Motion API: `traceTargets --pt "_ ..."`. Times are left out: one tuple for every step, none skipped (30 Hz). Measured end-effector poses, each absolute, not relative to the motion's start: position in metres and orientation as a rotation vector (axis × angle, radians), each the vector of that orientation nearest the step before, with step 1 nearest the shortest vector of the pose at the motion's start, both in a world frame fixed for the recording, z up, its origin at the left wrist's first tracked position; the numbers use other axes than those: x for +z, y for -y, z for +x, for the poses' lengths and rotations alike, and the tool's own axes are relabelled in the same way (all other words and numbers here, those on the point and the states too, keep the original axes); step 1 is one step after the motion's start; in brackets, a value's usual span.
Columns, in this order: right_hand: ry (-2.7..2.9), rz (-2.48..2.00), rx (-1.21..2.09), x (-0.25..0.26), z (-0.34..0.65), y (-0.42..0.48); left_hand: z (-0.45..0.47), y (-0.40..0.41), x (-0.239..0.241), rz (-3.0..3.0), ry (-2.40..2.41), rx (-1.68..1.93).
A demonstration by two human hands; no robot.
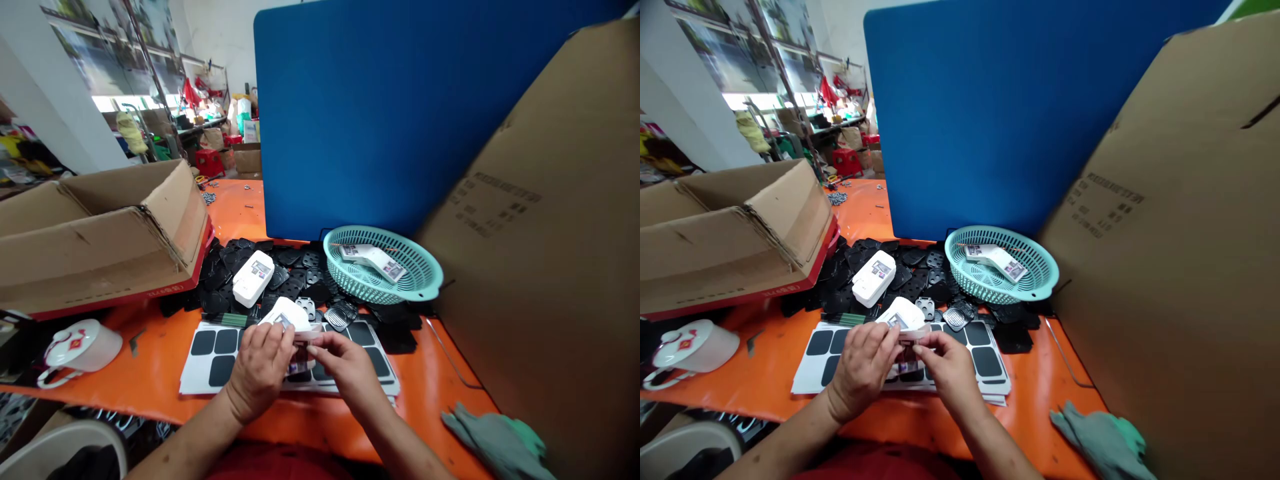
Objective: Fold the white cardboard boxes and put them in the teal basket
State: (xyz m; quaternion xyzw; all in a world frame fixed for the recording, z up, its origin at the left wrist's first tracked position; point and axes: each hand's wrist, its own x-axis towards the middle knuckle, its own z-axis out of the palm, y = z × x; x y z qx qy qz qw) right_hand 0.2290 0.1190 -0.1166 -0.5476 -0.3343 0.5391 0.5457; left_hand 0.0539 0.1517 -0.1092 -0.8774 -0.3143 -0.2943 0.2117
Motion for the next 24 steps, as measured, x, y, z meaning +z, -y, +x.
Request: traceTargets --pt "0.791 -1.299 1.28 -0.114 0.229 -0.12 0.054 -0.153 -0.107 -2.429 0.849 -0.803" --pt "0.788 -1.299 1.279 -0.112 0.228 -0.12 0.054 -0.155 -0.104 -2.432 0.83 -0.777" --pt "0.787 -1.296 1.276 -0.11 0.228 -0.121 0.054 -0.156 -0.101 -2.444 0.816 -0.742" --pt "0.788 -1.291 1.27 -0.107 0.228 -0.121 0.055 -0.157 -0.098 -2.458 0.81 -0.703" --pt "0.79 -1.284 1.268 -0.105 0.227 -0.121 0.055 -0.157 -0.095 -2.469 0.816 -0.668" --pt "0.792 -1.275 1.272 -0.102 0.227 -0.12 0.056 -0.155 -0.092 -2.473 0.833 -0.643" --pt "0.792 -1.263 1.288 -0.1 0.227 -0.119 0.057 -0.153 -0.09 -2.467 0.859 -0.636" --pt "0.788 -1.25 1.314 -0.098 0.227 -0.117 0.059 -0.15 -0.089 -2.455 0.89 -0.646" --pt "0.781 -1.239 1.351 -0.096 0.227 -0.114 0.06 -0.146 -0.088 -2.445 0.916 -0.67" --pt "0.775 -1.233 1.393 -0.095 0.228 -0.111 0.062 -0.143 -0.087 -2.442 0.931 -0.697" --pt "0.773 -1.234 1.433 -0.094 0.229 -0.108 0.064 -0.139 -0.087 -2.449 0.93 -0.72" --pt "0.775 -1.241 1.462 -0.093 0.231 -0.104 0.065 -0.135 -0.087 -2.467 0.926 -0.732" --pt "0.782 -1.249 1.479 -0.093 0.232 -0.1 0.067 -0.131 -0.087 -2.495 0.924 -0.73" --pt "0.793 -1.255 1.483 -0.092 0.234 -0.095 0.069 -0.128 -0.088 -2.53 0.93 -0.72" --pt "0.81 -1.256 1.484 -0.091 0.236 -0.09 0.07 -0.125 -0.089 -2.573 0.948 -0.703" --pt "0.829 -1.253 1.488 -0.089 0.237 -0.086 0.072 -0.121 -0.09 -2.626 0.974 -0.689" --pt "0.847 -1.249 1.497 -0.087 0.239 -0.081 0.073 -0.118 -0.092 -2.703 0.999 -0.681" --pt "0.87 -1.247 1.51 -0.084 0.24 -0.077 0.074 -0.114 -0.094 -2.811 1.022 -0.676" --pt "0.892 -1.247 1.524 -0.081 0.241 -0.074 0.075 -0.111 -0.097 -2.943 1.04 -0.671" --pt "0.907 -1.253 1.534 -0.079 0.242 -0.071 0.076 -0.108 -0.1 -3.079 1.06 -0.667" --pt "0.918 -1.266 1.533 -0.077 0.242 -0.069 0.077 -0.104 -0.104 -3.184 1.08 -0.672" --pt "0.927 -1.284 1.52 -0.076 0.243 -0.068 0.078 -0.101 -0.107 -3.238 1.095 -0.7" --pt "0.929 -1.303 1.499 -0.077 0.243 -0.067 0.079 -0.099 -0.111 -3.227 1.109 -0.751" --pt "0.918 -1.317 1.478 -0.079 0.244 -0.067 0.08 -0.096 -0.115 -3.147 1.114 -0.825"
